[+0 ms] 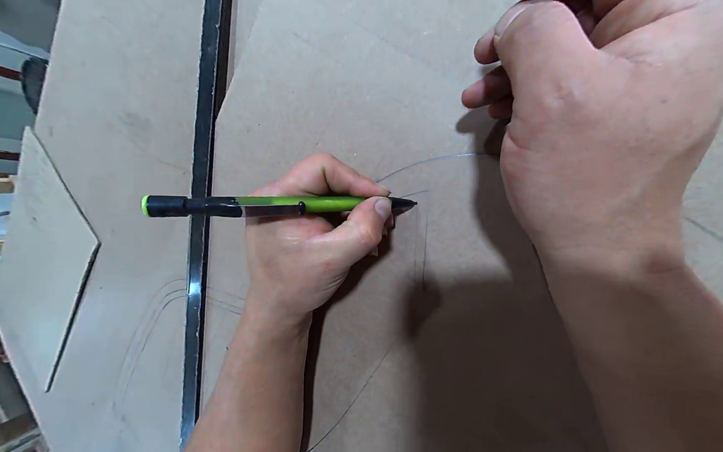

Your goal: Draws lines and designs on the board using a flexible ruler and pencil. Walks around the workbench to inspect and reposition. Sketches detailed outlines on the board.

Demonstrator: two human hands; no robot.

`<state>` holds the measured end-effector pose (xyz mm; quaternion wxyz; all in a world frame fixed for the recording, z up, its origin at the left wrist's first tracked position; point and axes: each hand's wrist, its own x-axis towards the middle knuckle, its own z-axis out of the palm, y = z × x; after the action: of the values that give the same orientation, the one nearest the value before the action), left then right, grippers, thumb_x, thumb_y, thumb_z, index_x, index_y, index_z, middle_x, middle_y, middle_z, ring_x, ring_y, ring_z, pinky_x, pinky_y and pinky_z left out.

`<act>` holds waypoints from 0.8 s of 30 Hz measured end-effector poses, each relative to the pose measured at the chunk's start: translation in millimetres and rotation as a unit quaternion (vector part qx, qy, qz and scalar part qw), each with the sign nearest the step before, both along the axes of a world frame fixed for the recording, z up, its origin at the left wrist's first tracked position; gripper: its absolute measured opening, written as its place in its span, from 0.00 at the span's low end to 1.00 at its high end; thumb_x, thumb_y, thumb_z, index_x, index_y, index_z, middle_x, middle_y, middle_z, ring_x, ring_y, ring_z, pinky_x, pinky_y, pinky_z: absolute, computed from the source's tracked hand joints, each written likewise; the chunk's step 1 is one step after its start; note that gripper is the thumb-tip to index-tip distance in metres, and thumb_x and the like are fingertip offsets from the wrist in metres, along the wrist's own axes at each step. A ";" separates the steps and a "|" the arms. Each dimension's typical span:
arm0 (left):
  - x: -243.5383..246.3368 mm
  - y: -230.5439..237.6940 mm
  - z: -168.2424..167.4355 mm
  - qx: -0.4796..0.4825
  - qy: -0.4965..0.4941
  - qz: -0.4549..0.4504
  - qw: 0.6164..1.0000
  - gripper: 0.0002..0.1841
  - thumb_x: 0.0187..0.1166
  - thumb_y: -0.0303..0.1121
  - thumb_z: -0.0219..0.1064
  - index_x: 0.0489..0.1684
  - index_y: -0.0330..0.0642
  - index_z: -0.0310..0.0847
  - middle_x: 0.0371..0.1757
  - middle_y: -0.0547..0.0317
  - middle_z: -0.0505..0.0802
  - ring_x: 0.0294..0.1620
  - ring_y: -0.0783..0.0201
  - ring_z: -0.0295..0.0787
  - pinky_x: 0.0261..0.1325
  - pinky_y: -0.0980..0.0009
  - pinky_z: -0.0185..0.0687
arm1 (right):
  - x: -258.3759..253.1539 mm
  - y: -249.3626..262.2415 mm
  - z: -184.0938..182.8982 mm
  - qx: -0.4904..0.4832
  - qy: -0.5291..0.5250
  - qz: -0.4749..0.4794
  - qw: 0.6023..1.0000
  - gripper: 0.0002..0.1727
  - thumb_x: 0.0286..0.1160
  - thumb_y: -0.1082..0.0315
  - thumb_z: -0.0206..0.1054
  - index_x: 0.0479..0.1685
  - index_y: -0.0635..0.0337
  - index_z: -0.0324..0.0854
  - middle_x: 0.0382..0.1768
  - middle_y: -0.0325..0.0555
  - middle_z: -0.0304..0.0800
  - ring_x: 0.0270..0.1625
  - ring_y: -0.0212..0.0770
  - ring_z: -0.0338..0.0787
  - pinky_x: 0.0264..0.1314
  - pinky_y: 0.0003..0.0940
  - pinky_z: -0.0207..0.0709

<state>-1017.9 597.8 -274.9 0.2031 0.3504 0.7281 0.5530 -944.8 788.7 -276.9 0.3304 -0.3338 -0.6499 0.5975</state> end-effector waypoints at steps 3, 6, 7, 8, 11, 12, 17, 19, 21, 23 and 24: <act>-0.2 0.6 0.0 0.001 0.000 -0.001 1.000 0.05 0.72 0.23 0.72 0.40 0.36 0.84 0.34 0.54 0.94 0.26 0.64 0.91 0.23 0.71 0.88 | -0.1 -0.3 0.4 -0.004 0.000 -0.003 1.000 0.12 0.78 0.70 0.64 0.24 0.48 0.83 0.22 0.30 0.88 0.27 0.27 0.91 0.26 0.24 0.86; -0.2 0.5 -0.3 0.003 0.000 -0.002 1.000 0.05 0.72 0.23 0.73 0.40 0.36 0.85 0.34 0.54 0.94 0.25 0.64 0.90 0.23 0.72 0.88 | -0.1 -0.3 0.5 0.002 -0.006 -0.004 1.000 0.13 0.79 0.69 0.65 0.23 0.48 0.83 0.22 0.29 0.88 0.27 0.26 0.91 0.25 0.23 0.85; -0.2 0.7 -0.3 0.003 0.001 -0.001 1.000 0.05 0.72 0.23 0.73 0.40 0.36 0.85 0.34 0.54 0.94 0.25 0.64 0.90 0.23 0.72 0.88 | -0.2 -0.3 0.5 0.004 -0.009 -0.004 1.000 0.13 0.78 0.69 0.65 0.23 0.47 0.83 0.22 0.29 0.88 0.27 0.26 0.91 0.25 0.23 0.85; -0.1 0.8 -0.2 0.000 0.003 -0.001 1.000 0.05 0.72 0.23 0.73 0.40 0.36 0.84 0.34 0.55 0.94 0.25 0.64 0.91 0.23 0.72 0.89 | -0.2 -0.2 0.7 0.007 -0.012 -0.003 1.000 0.13 0.78 0.69 0.65 0.22 0.47 0.82 0.21 0.29 0.88 0.26 0.26 0.91 0.25 0.23 0.85; 0.0 0.5 0.1 -0.002 0.004 -0.002 1.000 0.05 0.72 0.22 0.72 0.40 0.36 0.84 0.34 0.55 0.94 0.26 0.64 0.91 0.23 0.72 0.89 | 0.1 -0.3 1.1 0.011 -0.020 -0.003 1.000 0.14 0.78 0.69 0.66 0.21 0.46 0.82 0.20 0.28 0.87 0.26 0.25 0.90 0.24 0.22 0.83; -0.3 0.6 0.3 -0.004 0.007 -0.004 1.000 0.05 0.72 0.22 0.72 0.40 0.36 0.84 0.34 0.55 0.94 0.26 0.65 0.91 0.23 0.72 0.88 | 0.0 -0.3 0.8 0.012 -0.020 -0.002 1.000 0.15 0.78 0.69 0.66 0.20 0.46 0.82 0.20 0.28 0.87 0.25 0.25 0.90 0.24 0.22 0.83; -0.3 -0.3 1.9 -0.016 0.016 -0.009 1.000 0.04 0.71 0.24 0.72 0.39 0.38 0.84 0.34 0.57 0.94 0.25 0.66 0.90 0.22 0.73 0.88 | 0.4 -0.5 0.1 0.023 -0.021 -0.001 1.000 0.13 0.77 0.69 0.67 0.21 0.46 0.84 0.21 0.28 0.88 0.27 0.24 0.91 0.28 0.22 0.86; -0.6 -0.7 1.4 -0.014 0.018 -0.012 1.000 0.04 0.71 0.24 0.72 0.38 0.39 0.84 0.33 0.57 0.94 0.25 0.66 0.90 0.22 0.73 0.87 | 0.3 -0.2 -1.0 0.037 -0.022 0.002 0.999 0.13 0.77 0.69 0.67 0.22 0.47 0.84 0.22 0.28 0.89 0.28 0.24 0.92 0.30 0.21 0.87; -1.2 -1.4 0.8 -0.013 0.021 -0.017 1.000 0.04 0.71 0.24 0.72 0.38 0.39 0.84 0.33 0.58 0.94 0.24 0.67 0.89 0.22 0.73 0.86 | -0.4 -1.1 -3.7 0.054 -0.012 -0.005 0.998 0.13 0.74 0.71 0.69 0.21 0.47 0.84 0.21 0.27 0.89 0.27 0.24 0.91 0.28 0.21 0.85; -2.0 -1.9 0.6 -0.014 0.024 -0.025 0.999 0.04 0.71 0.24 0.72 0.38 0.40 0.84 0.33 0.58 0.94 0.24 0.67 0.89 0.21 0.73 0.86 | -0.7 -1.5 -5.9 0.059 0.009 -0.003 0.998 0.11 0.71 0.73 0.71 0.21 0.49 0.85 0.21 0.29 0.89 0.26 0.24 0.90 0.27 0.20 0.85; -2.0 -2.1 0.7 -0.014 0.025 -0.027 0.999 0.04 0.70 0.24 0.72 0.37 0.40 0.84 0.33 0.58 0.94 0.23 0.67 0.89 0.21 0.73 0.85 | -0.7 -1.4 -6.9 0.058 0.015 0.000 0.998 0.11 0.70 0.73 0.72 0.21 0.49 0.85 0.21 0.29 0.89 0.26 0.25 0.91 0.27 0.20 0.85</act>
<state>-1019.9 595.8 -274.2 0.2050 0.3803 0.7311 0.5280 -945.5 787.3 -283.8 0.3587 -0.3051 -0.6789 0.5634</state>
